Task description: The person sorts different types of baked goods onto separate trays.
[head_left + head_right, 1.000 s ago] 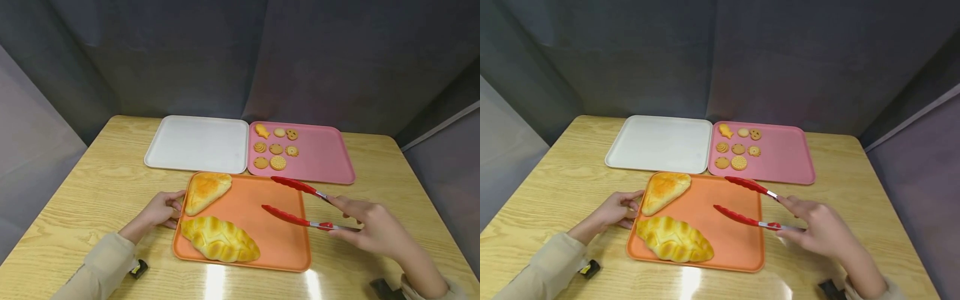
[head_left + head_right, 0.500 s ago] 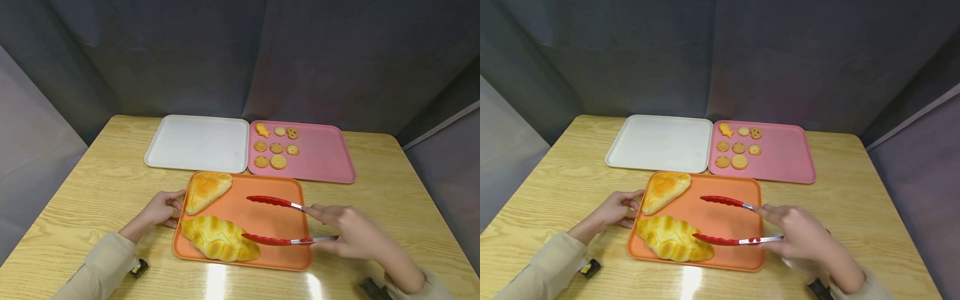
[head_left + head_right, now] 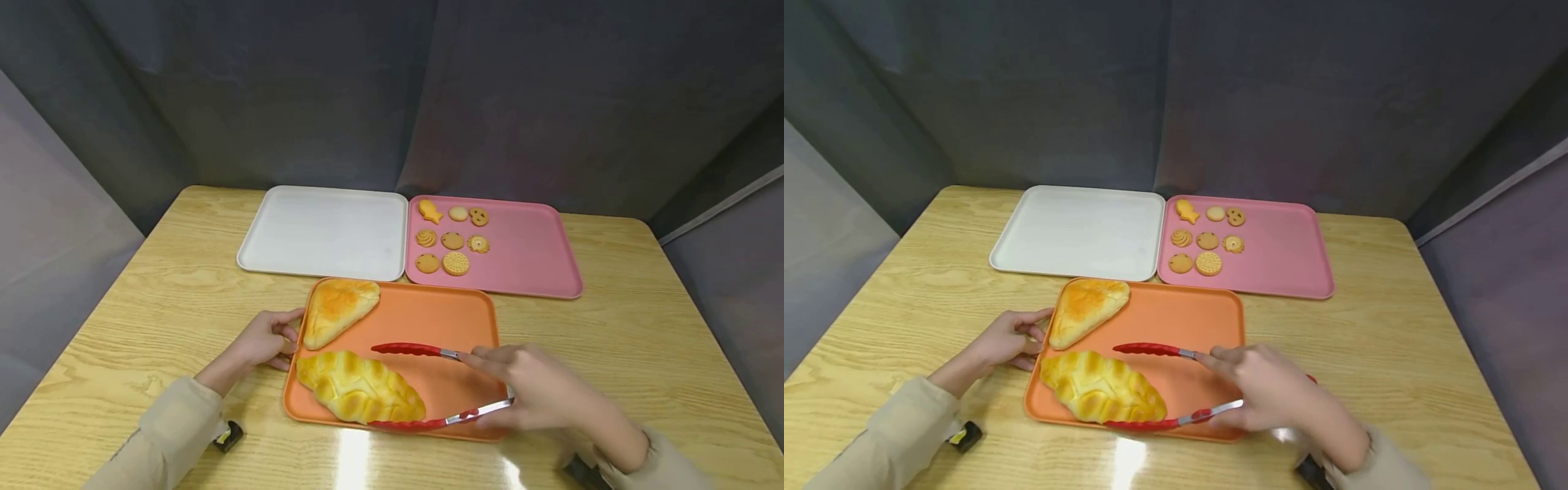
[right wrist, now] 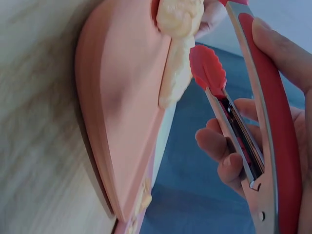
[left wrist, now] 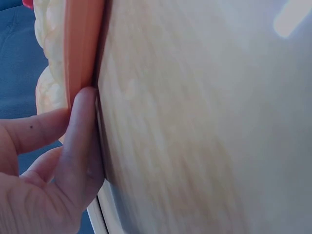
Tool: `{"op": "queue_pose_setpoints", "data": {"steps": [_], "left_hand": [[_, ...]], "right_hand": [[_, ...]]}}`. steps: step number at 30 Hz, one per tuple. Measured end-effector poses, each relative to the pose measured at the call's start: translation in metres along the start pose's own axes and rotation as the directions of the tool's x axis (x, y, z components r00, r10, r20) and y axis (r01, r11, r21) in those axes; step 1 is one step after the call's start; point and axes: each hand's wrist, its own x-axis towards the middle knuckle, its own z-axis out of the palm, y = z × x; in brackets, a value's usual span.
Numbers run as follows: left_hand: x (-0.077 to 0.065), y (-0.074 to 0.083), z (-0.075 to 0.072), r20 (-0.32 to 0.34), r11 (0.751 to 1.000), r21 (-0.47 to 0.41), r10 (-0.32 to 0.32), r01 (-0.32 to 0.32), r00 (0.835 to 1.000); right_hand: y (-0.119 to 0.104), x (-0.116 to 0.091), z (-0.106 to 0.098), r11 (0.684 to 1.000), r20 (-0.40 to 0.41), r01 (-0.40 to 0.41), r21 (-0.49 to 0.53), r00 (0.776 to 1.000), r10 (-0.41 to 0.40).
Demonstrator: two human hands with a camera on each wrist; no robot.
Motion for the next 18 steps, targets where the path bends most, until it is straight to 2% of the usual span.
{"op": "queue_pose_setpoints", "data": {"steps": [9,15,18], "left_hand": [[-0.001,0.000,0.000,-0.001,1.000,0.008,0.005,-0.005,1.000],[-0.001,0.000,0.000,-0.001,1.000,0.012,0.000,0.000,1.000],[-0.001,0.001,0.000,-0.001,1.000,0.011,-0.001,0.001,1.000]], "right_hand": [[-0.005,0.009,0.016,1.000,0.018,0.012,-0.008,1.000,-0.011],[-0.005,0.009,0.018,0.999,0.072,-0.036,0.001,0.997,0.036],[-0.002,0.009,0.016,0.999,0.072,-0.047,-0.006,0.996,0.047]]}}
